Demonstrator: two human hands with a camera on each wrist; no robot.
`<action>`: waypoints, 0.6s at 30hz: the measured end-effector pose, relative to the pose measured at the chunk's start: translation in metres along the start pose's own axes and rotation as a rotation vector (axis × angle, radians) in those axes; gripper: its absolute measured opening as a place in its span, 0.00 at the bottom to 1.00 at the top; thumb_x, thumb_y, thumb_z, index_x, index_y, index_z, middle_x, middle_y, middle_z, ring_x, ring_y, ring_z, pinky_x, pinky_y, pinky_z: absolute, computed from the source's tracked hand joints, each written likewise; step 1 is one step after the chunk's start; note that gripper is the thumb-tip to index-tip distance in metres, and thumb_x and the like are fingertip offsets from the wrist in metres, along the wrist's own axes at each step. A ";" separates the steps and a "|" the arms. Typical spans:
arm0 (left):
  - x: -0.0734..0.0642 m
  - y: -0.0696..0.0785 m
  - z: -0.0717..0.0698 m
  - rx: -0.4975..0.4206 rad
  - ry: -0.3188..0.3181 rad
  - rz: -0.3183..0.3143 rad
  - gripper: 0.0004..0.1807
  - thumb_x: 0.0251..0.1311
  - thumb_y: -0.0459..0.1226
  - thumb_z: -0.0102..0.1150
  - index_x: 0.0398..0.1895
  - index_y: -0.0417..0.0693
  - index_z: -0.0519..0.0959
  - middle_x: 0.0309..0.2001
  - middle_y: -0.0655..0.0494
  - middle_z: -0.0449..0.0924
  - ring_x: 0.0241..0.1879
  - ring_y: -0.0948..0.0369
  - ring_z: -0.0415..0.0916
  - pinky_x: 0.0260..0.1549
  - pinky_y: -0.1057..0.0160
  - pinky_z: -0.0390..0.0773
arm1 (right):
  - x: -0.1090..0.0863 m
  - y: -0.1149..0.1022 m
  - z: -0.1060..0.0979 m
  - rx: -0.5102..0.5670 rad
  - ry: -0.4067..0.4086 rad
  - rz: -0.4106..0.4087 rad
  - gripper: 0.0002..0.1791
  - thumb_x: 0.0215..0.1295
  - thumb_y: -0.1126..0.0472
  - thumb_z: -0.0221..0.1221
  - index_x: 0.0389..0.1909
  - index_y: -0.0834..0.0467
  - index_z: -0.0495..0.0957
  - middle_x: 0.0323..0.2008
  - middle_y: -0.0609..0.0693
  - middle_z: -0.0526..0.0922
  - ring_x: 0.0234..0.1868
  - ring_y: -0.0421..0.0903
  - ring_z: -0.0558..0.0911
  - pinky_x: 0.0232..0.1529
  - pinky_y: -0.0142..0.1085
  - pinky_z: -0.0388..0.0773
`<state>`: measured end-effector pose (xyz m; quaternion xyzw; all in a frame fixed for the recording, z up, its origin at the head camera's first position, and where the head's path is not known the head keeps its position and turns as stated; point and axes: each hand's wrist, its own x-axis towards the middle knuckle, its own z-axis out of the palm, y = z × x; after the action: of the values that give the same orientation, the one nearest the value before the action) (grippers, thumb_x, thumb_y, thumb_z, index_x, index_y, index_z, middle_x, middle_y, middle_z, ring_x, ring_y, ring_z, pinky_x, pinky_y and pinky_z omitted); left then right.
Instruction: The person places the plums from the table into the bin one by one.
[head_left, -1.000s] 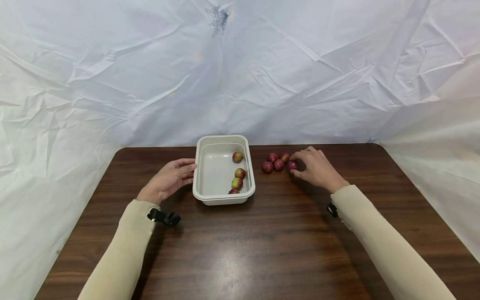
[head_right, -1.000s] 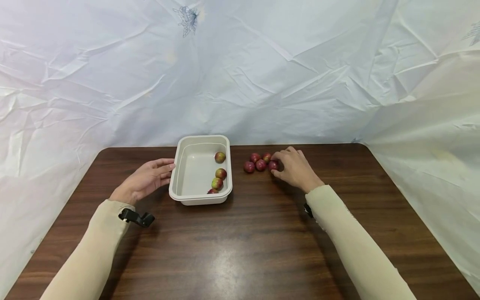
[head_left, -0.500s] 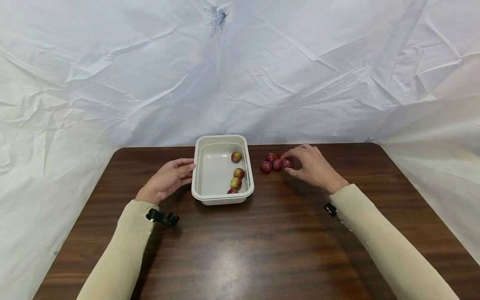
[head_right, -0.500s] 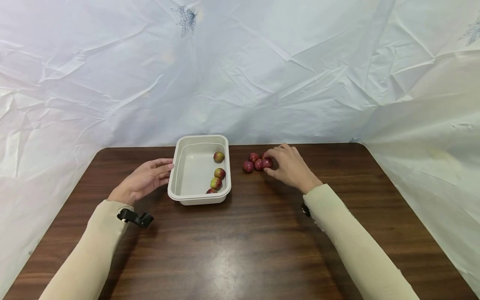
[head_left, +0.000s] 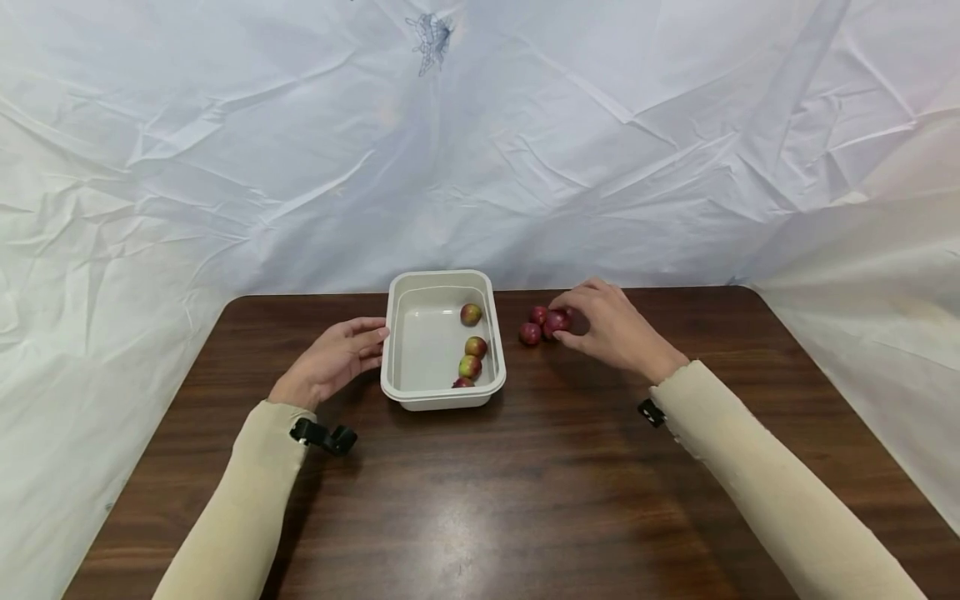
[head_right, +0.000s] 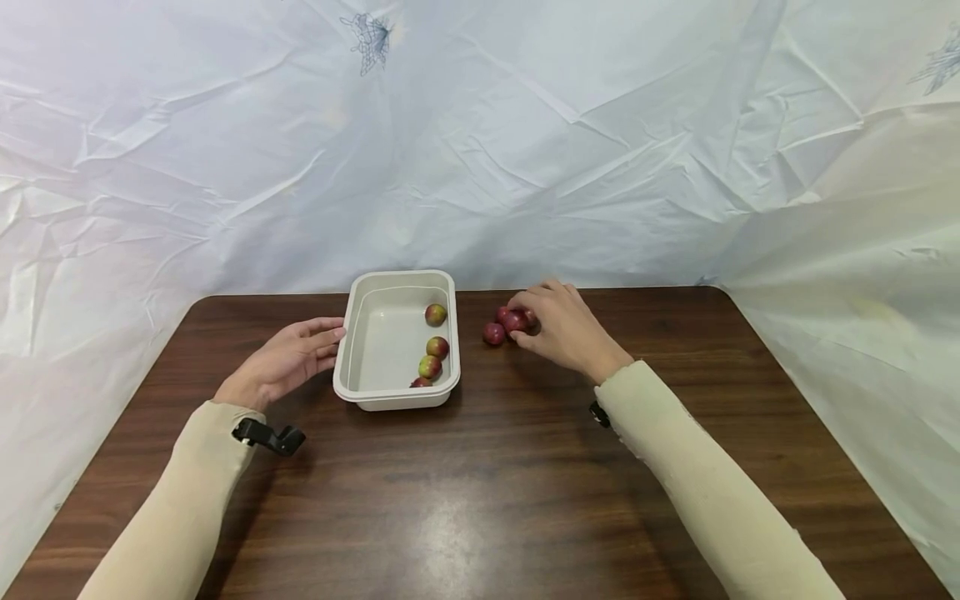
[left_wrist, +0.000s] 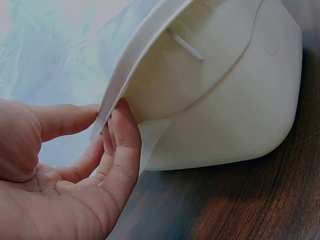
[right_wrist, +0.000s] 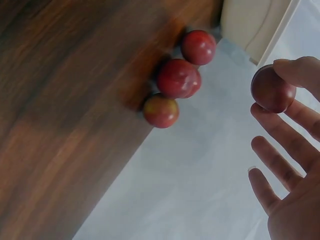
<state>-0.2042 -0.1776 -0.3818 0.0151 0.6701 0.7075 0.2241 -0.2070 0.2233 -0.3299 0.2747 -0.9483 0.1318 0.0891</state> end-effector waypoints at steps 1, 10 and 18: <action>0.000 0.000 0.000 0.002 -0.003 -0.001 0.29 0.70 0.40 0.51 0.69 0.38 0.58 0.63 0.44 0.68 0.57 0.55 0.75 0.50 0.65 0.80 | 0.001 -0.002 -0.001 0.001 0.002 -0.007 0.19 0.56 0.52 0.68 0.49 0.50 0.81 0.46 0.44 0.83 0.56 0.47 0.71 0.58 0.51 0.65; 0.001 0.000 0.000 0.005 -0.005 -0.005 0.29 0.70 0.40 0.51 0.69 0.39 0.58 0.64 0.42 0.66 0.58 0.55 0.74 0.51 0.65 0.80 | 0.015 -0.014 -0.005 -0.007 -0.011 -0.043 0.18 0.57 0.52 0.67 0.49 0.49 0.80 0.47 0.44 0.82 0.56 0.48 0.71 0.58 0.52 0.66; 0.001 -0.001 0.000 0.002 -0.012 0.001 0.28 0.71 0.40 0.50 0.69 0.38 0.58 0.63 0.42 0.67 0.58 0.54 0.74 0.52 0.64 0.79 | 0.029 -0.026 -0.007 -0.009 -0.011 -0.073 0.19 0.58 0.51 0.66 0.51 0.49 0.80 0.48 0.44 0.82 0.56 0.46 0.70 0.57 0.49 0.66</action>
<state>-0.2053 -0.1776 -0.3831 0.0198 0.6696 0.7066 0.2280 -0.2158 0.1895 -0.3112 0.3093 -0.9387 0.1228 0.0899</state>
